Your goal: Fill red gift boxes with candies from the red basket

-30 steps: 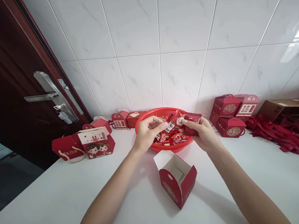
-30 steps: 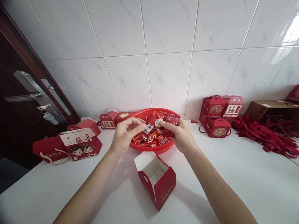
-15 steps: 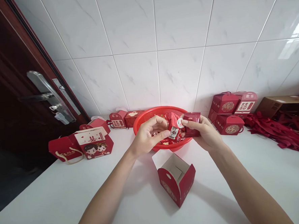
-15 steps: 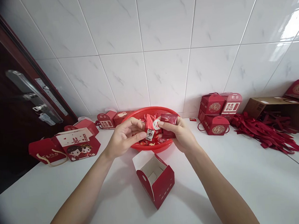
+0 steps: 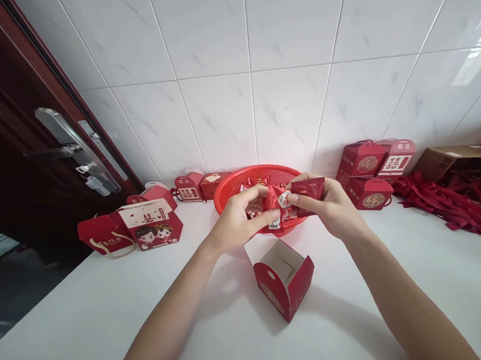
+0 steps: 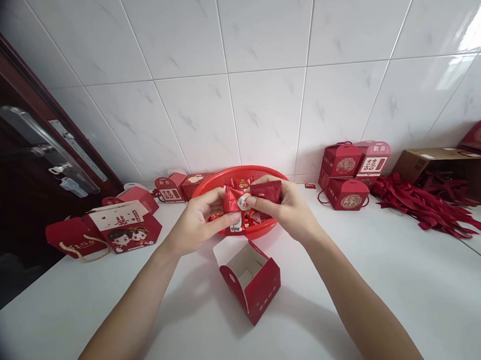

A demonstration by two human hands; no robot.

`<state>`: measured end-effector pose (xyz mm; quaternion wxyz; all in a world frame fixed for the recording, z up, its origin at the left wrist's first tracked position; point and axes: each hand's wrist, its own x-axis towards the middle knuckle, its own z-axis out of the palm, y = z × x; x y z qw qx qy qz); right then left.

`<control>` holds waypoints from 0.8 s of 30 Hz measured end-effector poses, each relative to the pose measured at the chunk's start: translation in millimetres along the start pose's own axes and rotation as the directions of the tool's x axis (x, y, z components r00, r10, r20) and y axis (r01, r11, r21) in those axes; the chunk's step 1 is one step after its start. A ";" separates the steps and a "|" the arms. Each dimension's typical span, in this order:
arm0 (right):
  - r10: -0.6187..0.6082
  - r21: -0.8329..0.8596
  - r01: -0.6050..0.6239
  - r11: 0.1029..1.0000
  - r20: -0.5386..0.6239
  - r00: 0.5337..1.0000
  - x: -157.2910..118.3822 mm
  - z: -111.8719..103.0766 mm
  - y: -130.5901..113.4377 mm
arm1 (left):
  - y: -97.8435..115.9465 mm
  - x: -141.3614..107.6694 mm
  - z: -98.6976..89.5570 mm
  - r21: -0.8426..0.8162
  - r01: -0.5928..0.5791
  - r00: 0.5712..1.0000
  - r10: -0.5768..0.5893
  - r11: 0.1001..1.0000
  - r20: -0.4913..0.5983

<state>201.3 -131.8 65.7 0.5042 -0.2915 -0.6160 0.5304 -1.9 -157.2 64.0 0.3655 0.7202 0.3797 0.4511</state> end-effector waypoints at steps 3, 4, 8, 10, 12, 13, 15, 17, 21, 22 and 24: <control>-0.054 -0.077 0.045 0.996 -0.113 0.992 -2.4 -4.4 -7.1 | 2.1 -2.9 -1.1 0.134 0.023 0.999 -0.018 0.991 -0.034; -0.066 -0.087 0.054 0.995 -0.143 0.988 -3.2 -6.4 -9.6 | 2.8 -4.1 -1.4 0.177 0.018 0.999 -0.013 0.984 -0.029; -0.098 -0.110 0.078 0.991 -0.187 0.977 -6.9 -12.4 -17.8 | 5.0 -9.6 0.3 0.341 0.037 0.992 -0.076 0.939 0.102; -0.104 -0.125 0.083 0.989 -0.180 0.978 -8.5 -12.6 -20.7 | 4.5 -12.2 1.5 0.405 0.079 0.957 -0.184 0.911 0.226; -0.103 -0.142 0.080 0.987 -0.163 0.981 -9.6 -11.4 -22.9 | 3.1 -13.9 1.5 0.437 0.083 0.914 -0.243 0.895 0.324; -0.100 -0.151 0.077 0.986 -0.153 0.983 -10.0 -10.6 -23.7 | 2.5 -14.2 1.0 0.445 0.069 0.903 -0.246 0.893 0.353; -0.093 -0.163 0.070 0.984 -0.133 0.987 -10.5 -9.4 -24.5 | 2.5 -14.0 -0.7 0.460 0.036 0.896 -0.232 0.887 0.378; -0.084 -0.176 0.062 0.982 -0.117 0.990 -11.0 -9.4 -24.4 | 4.6 -13.1 -2.3 0.474 0.013 0.878 -0.237 0.880 0.416; -0.089 -0.243 0.070 0.968 -0.070 0.994 -13.5 -12.1 -24.0 | 10.7 -12.7 -5.0 0.474 0.004 0.789 -0.295 0.880 0.540; -0.091 -0.262 0.074 0.962 -0.051 0.995 -14.4 -12.7 -24.3 | 11.1 -13.1 -6.1 0.468 0.009 0.782 -0.298 0.884 0.548; -0.078 -0.283 0.074 0.956 -0.003 0.997 -16.6 -12.7 -25.3 | 10.3 -13.8 -9.3 0.434 0.021 0.793 -0.279 0.901 0.541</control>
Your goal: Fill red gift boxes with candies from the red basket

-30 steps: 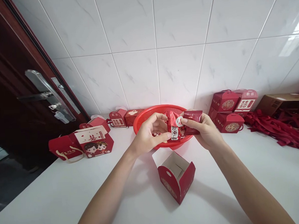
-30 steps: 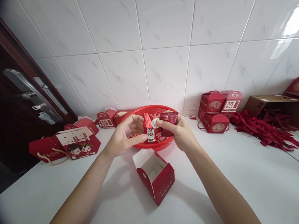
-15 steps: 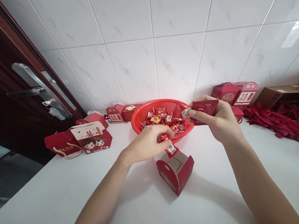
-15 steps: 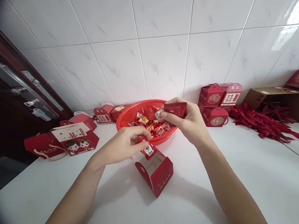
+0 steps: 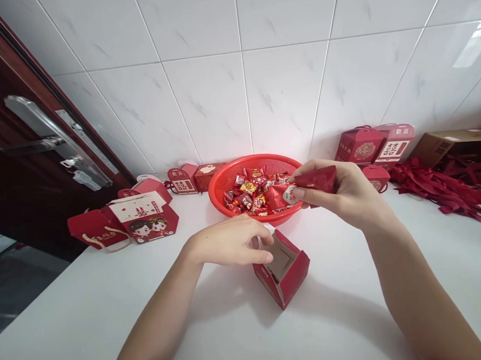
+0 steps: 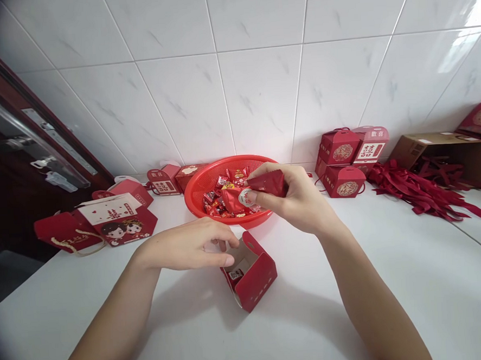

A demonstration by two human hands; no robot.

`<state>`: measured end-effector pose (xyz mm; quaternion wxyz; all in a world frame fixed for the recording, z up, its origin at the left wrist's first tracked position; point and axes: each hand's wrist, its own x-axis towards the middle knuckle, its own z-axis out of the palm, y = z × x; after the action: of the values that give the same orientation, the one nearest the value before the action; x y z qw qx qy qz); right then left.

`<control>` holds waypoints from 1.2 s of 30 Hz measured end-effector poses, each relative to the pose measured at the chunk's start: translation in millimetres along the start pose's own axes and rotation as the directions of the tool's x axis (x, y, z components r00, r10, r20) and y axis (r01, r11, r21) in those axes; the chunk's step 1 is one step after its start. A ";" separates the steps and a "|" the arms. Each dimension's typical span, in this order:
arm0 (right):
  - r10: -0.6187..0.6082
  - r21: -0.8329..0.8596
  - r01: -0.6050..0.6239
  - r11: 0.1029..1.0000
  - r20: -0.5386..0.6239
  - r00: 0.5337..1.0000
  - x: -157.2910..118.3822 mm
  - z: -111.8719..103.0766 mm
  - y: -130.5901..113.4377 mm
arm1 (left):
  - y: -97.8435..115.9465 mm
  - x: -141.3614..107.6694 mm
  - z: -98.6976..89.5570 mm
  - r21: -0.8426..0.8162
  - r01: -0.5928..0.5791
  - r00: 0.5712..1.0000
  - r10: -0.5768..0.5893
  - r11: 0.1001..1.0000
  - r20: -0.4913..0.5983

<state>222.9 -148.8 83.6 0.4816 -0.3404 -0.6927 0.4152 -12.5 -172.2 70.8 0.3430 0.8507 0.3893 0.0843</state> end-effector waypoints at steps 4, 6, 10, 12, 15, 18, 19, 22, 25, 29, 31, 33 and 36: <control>0.047 0.008 -0.052 0.999 0.288 0.956 -3.0 7.4 -1.7 | -6.2 -1.3 -3.3 -0.114 -0.082 0.997 0.083 0.990 0.007; 0.057 0.001 -0.065 0.998 0.473 0.879 -3.2 15.5 0.5 | -6.7 0.0 -4.0 -0.157 -0.119 0.990 0.129 0.980 0.057; 0.050 -0.039 -0.033 0.999 0.632 0.773 -2.1 30.6 11.8 | -4.4 4.1 -2.7 -0.189 -0.131 0.983 0.153 0.973 0.105; 0.071 -0.044 -0.056 0.997 0.670 0.739 -1.7 32.9 16.9 | -4.5 5.6 -2.2 -0.174 -0.119 0.979 0.144 0.978 0.142; 0.123 -0.074 -0.100 0.992 0.709 0.694 -1.2 29.2 19.6 | -7.3 6.9 -2.3 -0.134 -0.121 0.971 0.145 0.984 0.191; 0.184 -0.186 -0.079 0.979 0.662 0.727 -0.1 22.4 18.2 | -11.5 6.9 -2.6 -0.058 -0.133 0.978 0.141 0.989 0.154; 0.201 -0.232 -0.066 0.971 0.631 0.749 0.2 20.5 17.8 | -12.9 6.8 -2.4 -0.021 -0.126 0.982 0.128 0.992 0.138; 0.233 -0.356 -0.026 0.934 0.552 0.801 0.0 17.7 18.8 | -15.9 6.5 -1.2 0.072 -0.084 0.990 0.075 0.994 0.120; 0.244 -0.421 0.015 0.907 0.553 0.797 -2.0 19.0 21.8 | -16.7 6.7 0.0 0.104 -0.059 0.990 0.044 0.993 0.137; 0.265 -0.437 0.034 0.899 0.605 0.751 -4.1 21.5 22.3 | -13.4 7.7 -1.2 0.169 0.004 0.985 -0.033 0.986 0.169; 0.300 -0.466 0.027 0.884 0.612 0.732 -3.5 21.3 20.7 | -10.4 8.3 -3.0 0.185 0.036 0.975 -0.075 0.982 0.209; 0.338 -0.505 0.030 0.863 0.620 0.708 -2.3 20.5 19.1 | -7.6 8.8 -4.8 0.181 0.037 0.966 -0.082 0.983 0.245; 0.352 -0.528 0.062 0.847 0.643 0.681 -0.9 20.0 18.2 | -5.5 8.8 -5.3 0.187 0.021 0.962 -0.071 0.982 0.263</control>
<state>205.4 -146.8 63.0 0.0277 -0.3209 -0.8779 0.3543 -11.9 -160.6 70.1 0.3149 0.8729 0.3650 -0.0758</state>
